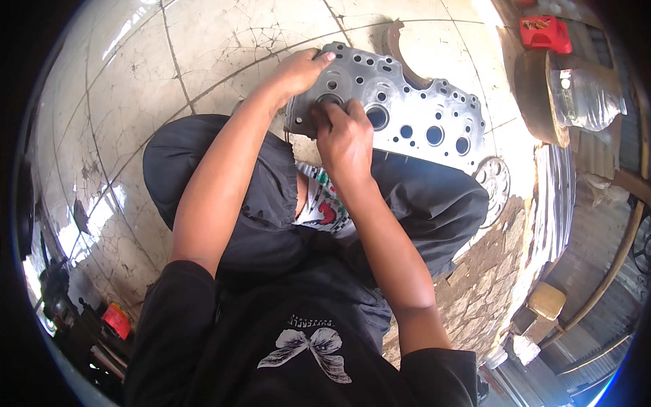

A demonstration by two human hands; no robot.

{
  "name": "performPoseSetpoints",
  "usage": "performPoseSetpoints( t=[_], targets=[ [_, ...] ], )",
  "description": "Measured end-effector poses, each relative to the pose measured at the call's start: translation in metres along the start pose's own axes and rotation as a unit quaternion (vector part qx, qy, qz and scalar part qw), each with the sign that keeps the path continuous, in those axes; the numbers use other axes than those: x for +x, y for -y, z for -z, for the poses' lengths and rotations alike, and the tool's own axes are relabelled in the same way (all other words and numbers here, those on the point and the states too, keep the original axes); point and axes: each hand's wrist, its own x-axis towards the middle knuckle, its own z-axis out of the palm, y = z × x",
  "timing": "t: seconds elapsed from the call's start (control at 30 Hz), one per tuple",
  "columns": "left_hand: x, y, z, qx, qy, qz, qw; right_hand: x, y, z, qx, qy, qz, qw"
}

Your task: The person sits on the floor and repeatedly scrubs the surface and cylinder bores of a metal engine block using a small abrasive pad. They rotate the block to access different areas and continue scrubbing multiple holes and flat surfaces.

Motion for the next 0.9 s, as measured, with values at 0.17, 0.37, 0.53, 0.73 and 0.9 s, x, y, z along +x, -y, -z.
performPoseSetpoints(
  t=[0.17,0.37,0.53,0.73,0.9],
  targets=[
    [0.002,0.009,-0.005,0.004,-0.031,-0.027,0.999,-0.011,0.004,0.006,0.005,0.021,-0.022,1.0],
    [0.001,0.0,0.001,0.002,0.004,0.011,1.0,0.0,0.003,0.004,0.016,0.025,-0.018,0.999],
    [0.006,0.003,-0.002,0.019,0.002,-0.002,1.0,0.008,0.004,0.011,0.029,0.05,-0.039,0.998],
    [0.005,0.006,-0.003,0.002,-0.011,-0.006,1.0,0.004,0.005,0.018,0.034,0.091,-0.074,0.993],
    [0.004,0.001,-0.001,-0.006,0.026,0.019,0.999,0.001,0.007,0.01,0.021,0.058,-0.078,0.995]
  ],
)
